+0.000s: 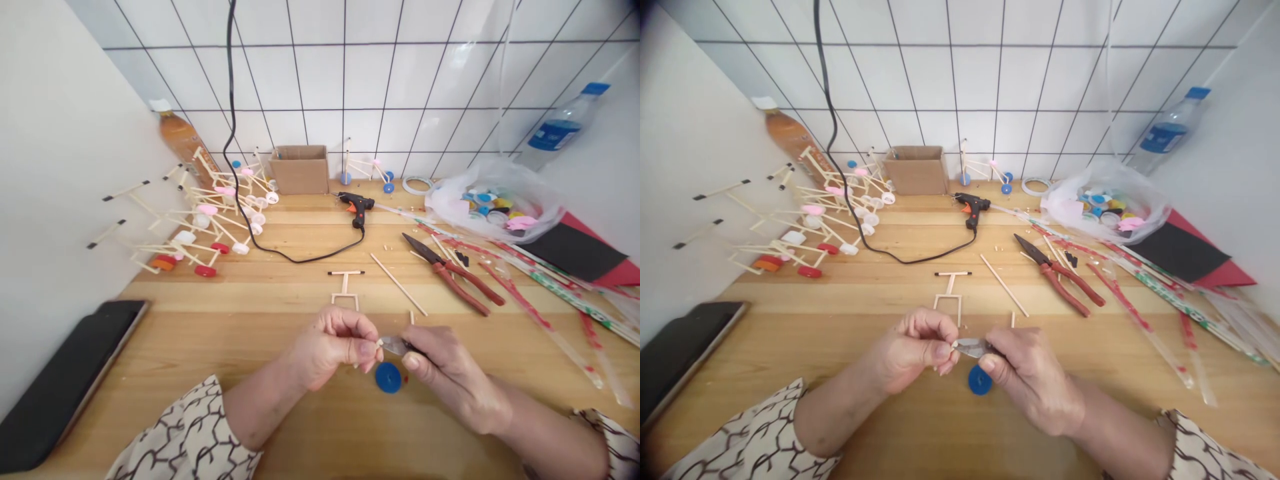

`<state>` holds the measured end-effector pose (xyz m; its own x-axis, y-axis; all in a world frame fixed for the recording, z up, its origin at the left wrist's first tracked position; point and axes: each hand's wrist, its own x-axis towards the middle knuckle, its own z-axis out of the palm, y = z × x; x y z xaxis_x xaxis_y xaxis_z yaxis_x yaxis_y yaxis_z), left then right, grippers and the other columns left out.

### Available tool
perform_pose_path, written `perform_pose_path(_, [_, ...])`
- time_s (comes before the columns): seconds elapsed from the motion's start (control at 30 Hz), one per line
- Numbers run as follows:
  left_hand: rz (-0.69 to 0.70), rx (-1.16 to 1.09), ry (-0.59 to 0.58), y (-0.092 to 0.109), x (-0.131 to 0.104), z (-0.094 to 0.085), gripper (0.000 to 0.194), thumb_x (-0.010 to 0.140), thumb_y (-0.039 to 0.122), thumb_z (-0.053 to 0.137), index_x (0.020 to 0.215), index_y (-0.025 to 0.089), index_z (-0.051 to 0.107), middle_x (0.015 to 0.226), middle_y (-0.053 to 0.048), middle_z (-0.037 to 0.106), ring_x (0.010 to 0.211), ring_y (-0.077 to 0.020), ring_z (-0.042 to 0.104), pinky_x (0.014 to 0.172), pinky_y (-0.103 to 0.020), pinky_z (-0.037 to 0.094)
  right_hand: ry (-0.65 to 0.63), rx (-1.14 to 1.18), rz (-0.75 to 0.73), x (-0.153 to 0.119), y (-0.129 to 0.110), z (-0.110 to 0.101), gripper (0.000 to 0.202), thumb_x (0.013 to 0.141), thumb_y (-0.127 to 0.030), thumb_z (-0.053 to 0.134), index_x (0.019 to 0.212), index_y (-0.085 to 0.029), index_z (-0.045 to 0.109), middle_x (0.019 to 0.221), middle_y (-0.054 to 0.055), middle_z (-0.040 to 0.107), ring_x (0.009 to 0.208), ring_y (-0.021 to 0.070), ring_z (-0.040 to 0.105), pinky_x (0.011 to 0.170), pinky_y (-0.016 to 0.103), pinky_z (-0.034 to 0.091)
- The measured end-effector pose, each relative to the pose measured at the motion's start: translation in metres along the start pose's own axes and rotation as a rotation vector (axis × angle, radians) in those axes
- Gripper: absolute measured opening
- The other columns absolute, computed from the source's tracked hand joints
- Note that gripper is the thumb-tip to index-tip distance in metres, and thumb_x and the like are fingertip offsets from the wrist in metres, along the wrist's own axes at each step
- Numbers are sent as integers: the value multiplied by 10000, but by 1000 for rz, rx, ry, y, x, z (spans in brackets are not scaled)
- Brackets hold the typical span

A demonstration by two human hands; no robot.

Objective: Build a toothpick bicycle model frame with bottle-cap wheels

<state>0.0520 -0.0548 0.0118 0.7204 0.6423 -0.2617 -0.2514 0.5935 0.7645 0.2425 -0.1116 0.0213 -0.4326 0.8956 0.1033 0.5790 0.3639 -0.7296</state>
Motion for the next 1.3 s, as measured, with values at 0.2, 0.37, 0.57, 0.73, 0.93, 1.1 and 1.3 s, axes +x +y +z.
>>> perform_pose_path(0.2, [65, 86, 75, -4, 4, 0, 245, 603, 341, 791, 631, 133, 663, 525, 14, 595, 496, -75, 488, 556, -223, 365, 25, 38, 20, 4, 3, -2, 315, 947, -411, 357, 776, -187, 496, 604, -26, 497, 537, 104, 457, 528, 223, 346])
perform_pose_path(0.37, [107, 147, 124, -5, 6, 2, 219, 648, 339, 757, 659, 141, 663, 545, 16, 584, 535, -86, 483, 606, -232, 372, 12, 76, 60, 3, 4, -1, 318, 945, -419, 354, 781, -185, 494, 606, -19, 533, 542, 111, 479, 535, 225, 368])
perform_pose_path(0.57, [113, 206, 103, -3, 5, 4, 209, 668, 340, 730, 656, 146, 654, 556, 18, 569, 565, -95, 479, 635, -233, 380, 17, 113, 99, 3, 3, 0, 325, 950, -410, 340, 793, -179, 507, 625, -13, 524, 569, 118, 485, 551, 228, 376])
perform_pose_path(0.73, [121, 262, 105, -2, 4, 6, 197, 680, 342, 710, 678, 153, 654, 575, 12, 566, 586, -110, 488, 647, -245, 394, -2, 95, 127, 3, 1, 0, 359, 952, -432, 317, 838, -174, 540, 678, 13, 559, 620, 133, 507, 580, 243, 397])
perform_pose_path(0.93, [114, 302, 106, -3, 3, 6, 176, 704, 320, 679, 673, 152, 638, 605, 8, 557, 609, -115, 488, 649, -243, 401, -5, 61, 127, 4, -1, 0, 415, 947, -478, 290, 842, -172, 550, 665, 10, 533, 594, 132, 491, 557, 248, 390])
perform_pose_path(1.1, [123, 355, 82, -2, 2, 7, 131, 741, 267, 629, 687, 147, 626, 644, 11, 554, 642, -113, 486, 654, -232, 385, 3, 66, 116, 6, -1, 1, 411, 949, -471, 285, 828, -170, 538, 653, -1, 495, 577, 125, 473, 544, 244, 371])
perform_pose_path(1.3, [144, 433, 95, 0, 0, 10, 101, 766, 221, 589, 723, 142, 637, 688, -1, 575, 679, -123, 495, 679, -241, 391, 10, 88, 101, 5, 3, 4, 329, 950, -415, 330, 837, -173, 522, 674, -5, 505, 586, 121, 479, 553, 243, 369])
